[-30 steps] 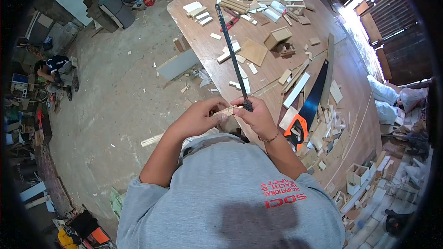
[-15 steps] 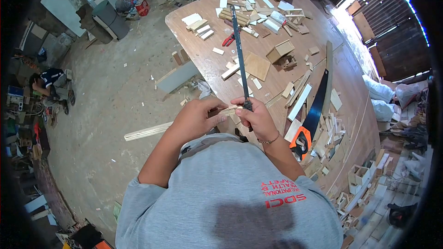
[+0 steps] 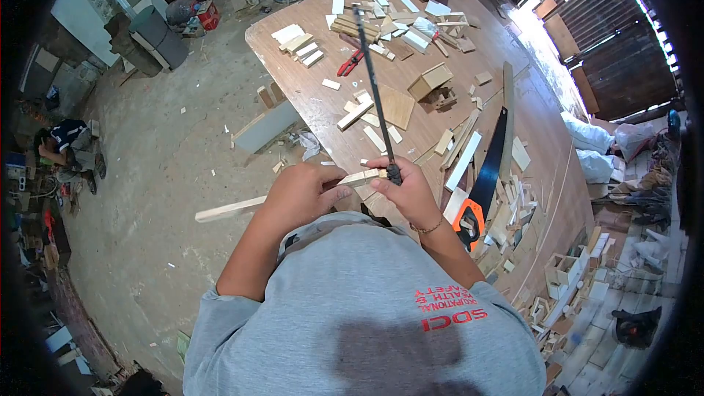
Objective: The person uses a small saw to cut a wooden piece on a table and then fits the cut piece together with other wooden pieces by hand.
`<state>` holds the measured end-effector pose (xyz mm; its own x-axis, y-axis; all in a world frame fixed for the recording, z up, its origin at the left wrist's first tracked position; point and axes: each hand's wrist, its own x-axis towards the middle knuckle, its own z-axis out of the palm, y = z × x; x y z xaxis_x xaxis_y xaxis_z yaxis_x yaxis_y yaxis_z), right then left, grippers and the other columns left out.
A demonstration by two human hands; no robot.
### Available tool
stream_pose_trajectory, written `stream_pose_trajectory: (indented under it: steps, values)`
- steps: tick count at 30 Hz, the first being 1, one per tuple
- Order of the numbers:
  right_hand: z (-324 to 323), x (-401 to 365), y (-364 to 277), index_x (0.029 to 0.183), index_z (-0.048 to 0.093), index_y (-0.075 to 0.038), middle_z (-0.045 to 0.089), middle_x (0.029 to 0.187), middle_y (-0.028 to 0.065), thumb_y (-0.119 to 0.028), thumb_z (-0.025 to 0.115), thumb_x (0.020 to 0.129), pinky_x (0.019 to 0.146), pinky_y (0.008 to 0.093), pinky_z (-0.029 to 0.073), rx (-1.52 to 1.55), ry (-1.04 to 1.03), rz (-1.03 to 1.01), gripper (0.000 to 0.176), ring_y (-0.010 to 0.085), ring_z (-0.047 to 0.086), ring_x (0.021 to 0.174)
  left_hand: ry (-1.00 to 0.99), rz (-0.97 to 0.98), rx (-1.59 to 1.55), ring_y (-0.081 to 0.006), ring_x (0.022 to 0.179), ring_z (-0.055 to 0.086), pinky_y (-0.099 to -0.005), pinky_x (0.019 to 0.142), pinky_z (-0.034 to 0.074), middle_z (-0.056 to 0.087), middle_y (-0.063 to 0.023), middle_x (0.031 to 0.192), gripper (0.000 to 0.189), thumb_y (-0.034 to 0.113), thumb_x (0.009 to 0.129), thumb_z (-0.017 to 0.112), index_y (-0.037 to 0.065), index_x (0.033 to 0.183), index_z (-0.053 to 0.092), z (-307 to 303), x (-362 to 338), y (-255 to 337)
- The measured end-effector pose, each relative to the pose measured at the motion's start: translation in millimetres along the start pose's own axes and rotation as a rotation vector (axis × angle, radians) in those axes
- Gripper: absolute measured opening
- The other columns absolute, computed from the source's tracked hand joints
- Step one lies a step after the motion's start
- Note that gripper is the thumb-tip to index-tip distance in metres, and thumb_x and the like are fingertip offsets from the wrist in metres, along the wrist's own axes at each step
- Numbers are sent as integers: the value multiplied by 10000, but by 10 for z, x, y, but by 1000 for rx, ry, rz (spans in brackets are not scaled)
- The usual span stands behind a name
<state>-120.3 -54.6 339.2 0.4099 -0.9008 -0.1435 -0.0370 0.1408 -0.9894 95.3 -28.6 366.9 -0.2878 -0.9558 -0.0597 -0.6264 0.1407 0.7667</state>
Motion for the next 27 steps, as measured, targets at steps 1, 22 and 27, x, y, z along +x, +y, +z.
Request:
stream_pose_trajectory:
  steps: [1, 22, 27]
  values:
    - [-18, -18, 39, 1048, 611, 8, 544, 730, -29, -126, 678, 815, 564, 194, 389, -79, -7, -10, 277, 38, 476, 630, 0, 1, 5, -273, 591, 572, -350, 560, 436, 608, -135, 678, 263, 230, 738, 726, 79, 947, 677, 8, -14, 32]
    - [-199, -707, 25, 976, 632, 16, 552, 756, -39, -75, 705, 787, 588, 170, 384, 35, -9, 32, 222, 21, 463, 658, 134, -90, -142, -146, 565, 508, -296, 531, 412, 575, -90, 653, 241, 152, 708, 759, 30, 902, 685, 456, -591, 395]
    - [-208, -806, 87, 976, 636, 7, 557, 762, -37, -89, 703, 793, 599, 184, 389, -6, -64, -19, 218, 29, 465, 666, 12, -129, -163, -150, 581, 513, -300, 544, 413, 588, -99, 674, 289, 230, 762, 728, 4, 929, 661, 542, -685, 440]
